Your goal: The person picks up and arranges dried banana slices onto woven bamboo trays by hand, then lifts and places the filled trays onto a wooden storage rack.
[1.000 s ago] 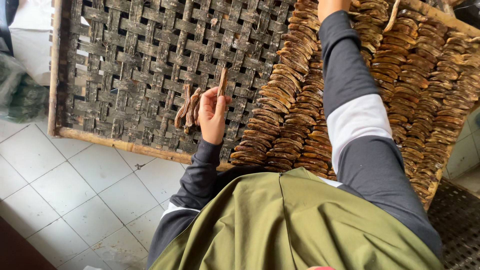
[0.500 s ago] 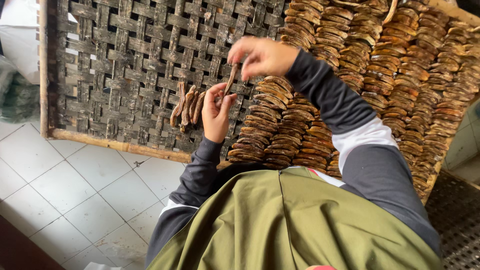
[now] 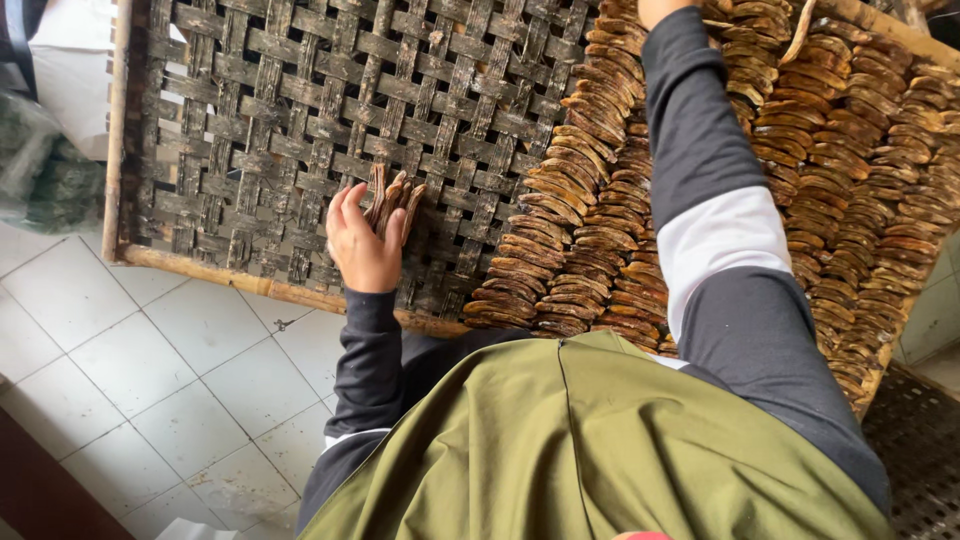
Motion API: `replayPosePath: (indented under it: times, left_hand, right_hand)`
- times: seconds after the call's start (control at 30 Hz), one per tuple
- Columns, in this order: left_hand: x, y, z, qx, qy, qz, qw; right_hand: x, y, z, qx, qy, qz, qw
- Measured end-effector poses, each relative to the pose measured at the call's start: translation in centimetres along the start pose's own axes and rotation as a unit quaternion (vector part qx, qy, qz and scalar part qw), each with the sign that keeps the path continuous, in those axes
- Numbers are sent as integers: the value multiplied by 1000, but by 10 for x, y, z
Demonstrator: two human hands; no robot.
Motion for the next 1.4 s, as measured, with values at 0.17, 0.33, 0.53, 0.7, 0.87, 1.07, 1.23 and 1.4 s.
replayPosePath:
  times: [0.17,0.33,0.53,0.7,0.87,1.07,1.23,1.4]
  left_hand:
    - [-5,18,-4,14,-92,2,996]
    - [8,20,-15,-2,-132,-7,991]
    - [32,15,5,0,-144,26,989]
    - [49,3,24,-26,-146,31,988]
    - [19,5,36,-69,179,-25,981]
    - [23,34,-19,-89,663,245,702]
    - [32,76,-86,13,663,300,685]
    - [46,110,-109,15,589,277,759]
  right_hand:
    - [7,11,-16,76,114,-65,988]
    - [12,14,-52,120,198,-88,969]
    - [73,52,26,-209,102,-44,972]
    - [133,100,87,-99,33,61,993]
    - [141,156,113,-49,-81,42,995]
    - [171,206,115,58,-312,38,948]
    - [172,245,104,71,-281,-7,957]
    - [159,288,61,116,-312,-27,942]
Point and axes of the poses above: each hand's wrist, its own y-axis away from the middle knuckle, its own x-axis out of the palm, z = x × y, the point moved 5 cm from there along -y, towards the middle knuckle, and after that the axes turned 11 degrees about -y, right-handed, at the moved point
